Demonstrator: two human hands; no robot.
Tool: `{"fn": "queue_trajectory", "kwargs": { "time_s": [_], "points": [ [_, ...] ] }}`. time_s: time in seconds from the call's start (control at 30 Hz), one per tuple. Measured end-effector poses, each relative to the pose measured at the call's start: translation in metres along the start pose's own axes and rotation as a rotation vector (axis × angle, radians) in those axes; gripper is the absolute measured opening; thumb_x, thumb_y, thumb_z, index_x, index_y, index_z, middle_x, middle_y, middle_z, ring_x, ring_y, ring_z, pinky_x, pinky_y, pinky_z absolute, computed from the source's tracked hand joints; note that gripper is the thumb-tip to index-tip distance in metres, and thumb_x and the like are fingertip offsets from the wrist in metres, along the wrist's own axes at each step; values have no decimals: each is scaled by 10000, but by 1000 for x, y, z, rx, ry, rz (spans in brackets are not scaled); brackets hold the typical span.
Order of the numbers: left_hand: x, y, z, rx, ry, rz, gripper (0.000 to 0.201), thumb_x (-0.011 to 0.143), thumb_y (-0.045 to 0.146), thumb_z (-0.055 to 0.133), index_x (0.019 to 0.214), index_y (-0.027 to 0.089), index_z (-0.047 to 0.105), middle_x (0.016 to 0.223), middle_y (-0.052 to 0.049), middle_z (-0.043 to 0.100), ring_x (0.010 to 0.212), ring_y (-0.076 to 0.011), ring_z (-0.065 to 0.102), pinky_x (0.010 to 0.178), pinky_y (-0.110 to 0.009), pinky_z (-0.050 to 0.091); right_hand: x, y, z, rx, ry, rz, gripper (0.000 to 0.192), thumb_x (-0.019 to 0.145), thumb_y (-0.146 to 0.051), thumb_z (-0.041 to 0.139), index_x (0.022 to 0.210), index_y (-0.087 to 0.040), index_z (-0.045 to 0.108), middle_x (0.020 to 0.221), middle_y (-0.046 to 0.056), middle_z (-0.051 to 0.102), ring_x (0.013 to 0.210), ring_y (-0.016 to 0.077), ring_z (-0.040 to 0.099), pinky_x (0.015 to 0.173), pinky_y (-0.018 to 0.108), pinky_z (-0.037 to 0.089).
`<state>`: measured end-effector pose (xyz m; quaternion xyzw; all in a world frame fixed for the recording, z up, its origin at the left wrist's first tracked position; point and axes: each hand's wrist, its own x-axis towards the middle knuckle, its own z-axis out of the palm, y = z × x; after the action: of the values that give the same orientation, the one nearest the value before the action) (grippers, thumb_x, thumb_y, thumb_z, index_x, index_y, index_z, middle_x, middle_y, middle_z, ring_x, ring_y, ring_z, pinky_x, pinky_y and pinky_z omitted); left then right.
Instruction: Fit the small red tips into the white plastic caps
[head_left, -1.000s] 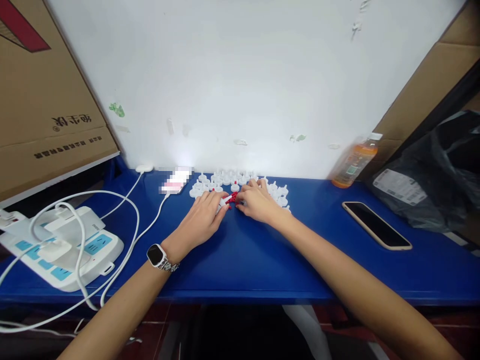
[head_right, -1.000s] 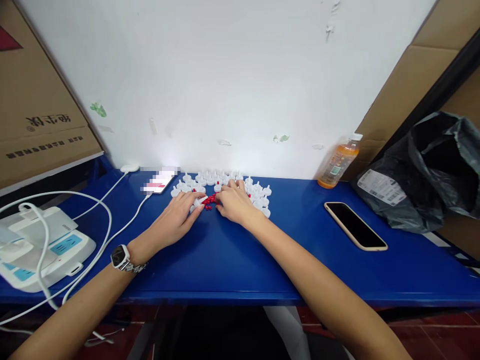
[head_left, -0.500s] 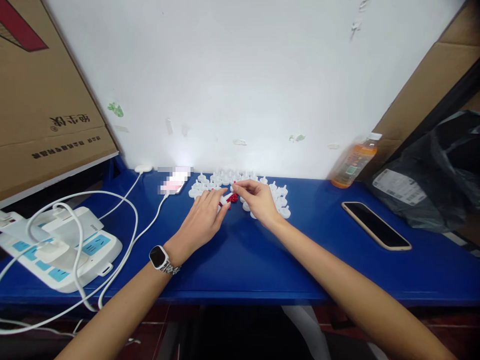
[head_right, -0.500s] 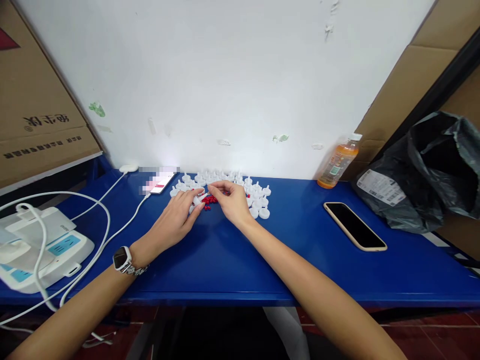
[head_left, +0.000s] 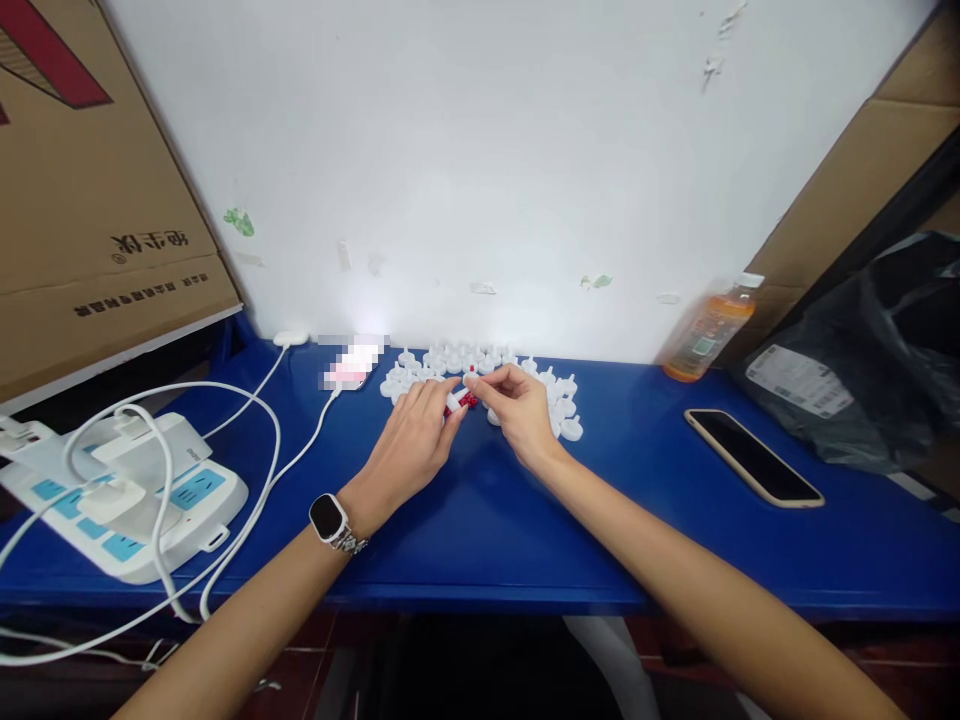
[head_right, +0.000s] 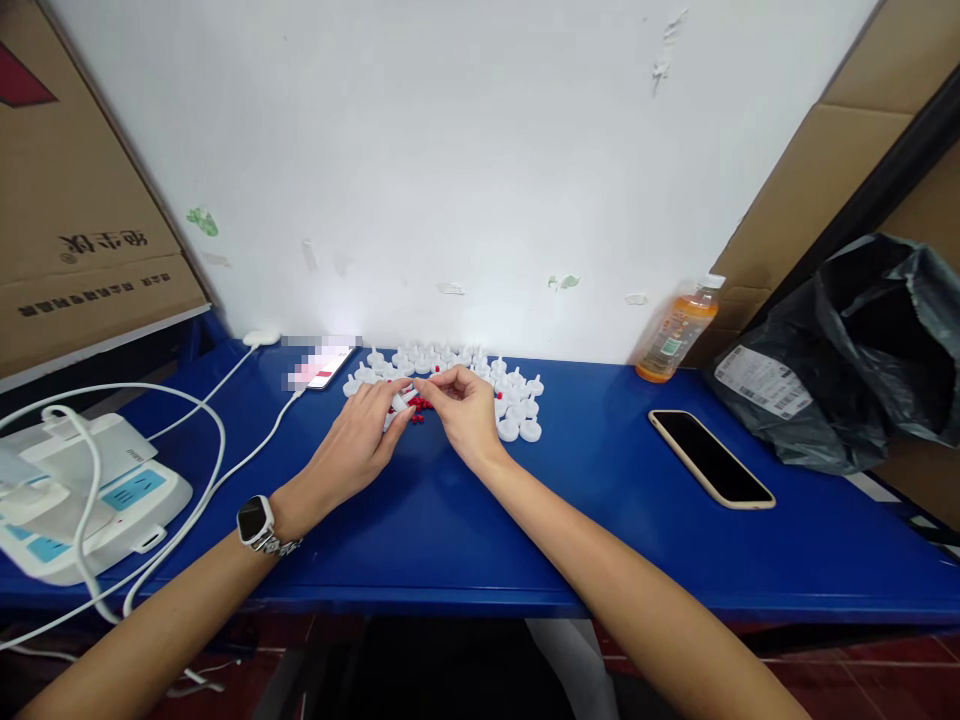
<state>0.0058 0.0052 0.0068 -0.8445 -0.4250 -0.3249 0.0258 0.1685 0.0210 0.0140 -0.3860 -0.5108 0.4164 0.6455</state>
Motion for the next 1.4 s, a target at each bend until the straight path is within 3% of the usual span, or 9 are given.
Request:
{"fn": "queue_trajectory", "kwargs": {
  "time_s": [0.27,0.7,0.87,1.0,1.13,1.23,1.4],
  "points": [
    [-1,-1,-2,-46,-19,28,405,1051,373,345,1384,160,434,1216,-131,601,1119,-277,535,981,-460,469,-3,-5,0,-4,-76,24,379,651,-496,838,637,-212,587,645,-13,636,619,134,585,627,282,493],
    [-2,-2,0,-233,-5,-9,522,1054,365,336,1540,186,272,1245,-151,569,1170,-272,520,1033,-477,457,-8,-12,1,5,-143,39,380,635,-518,844,662,-210,622,698,19,694,665,159,634,646,300,508],
    [1,-1,-2,-245,-15,-21,576,1047,425,361,1572,238,218,1209,-123,596,1084,-250,569,977,-443,490,5,-22,-11,-46,-292,30,320,692,-462,805,783,-214,625,673,-16,680,660,143,636,676,289,506],
    [4,-11,-7,-167,13,-44,632,1009,452,466,1558,241,235,1304,-111,589,1146,-264,556,1012,-457,460,36,-25,-20,-266,-370,-34,200,764,-366,727,845,-198,656,718,8,704,684,159,650,667,295,503],
    [4,-30,-13,-51,81,-120,348,1002,387,473,1289,204,548,1213,-91,622,1119,-265,547,994,-454,447,71,-13,-15,-639,-328,-222,55,809,-216,637,790,-177,669,747,32,715,685,154,642,657,280,480],
    [3,-38,-14,-15,70,-140,222,988,356,492,1062,207,638,1052,-68,635,1033,-260,559,938,-439,456,90,2,-5,-874,-396,-285,90,821,-164,596,808,-173,685,758,31,718,704,155,637,669,269,455],
    [2,-39,-14,3,6,-145,187,963,361,535,973,218,655,984,-55,604,962,-249,555,885,-430,463,101,21,4,-1175,-482,-328,152,833,-154,570,856,-188,716,833,50,747,759,183,644,699,278,417]
  ]
}}
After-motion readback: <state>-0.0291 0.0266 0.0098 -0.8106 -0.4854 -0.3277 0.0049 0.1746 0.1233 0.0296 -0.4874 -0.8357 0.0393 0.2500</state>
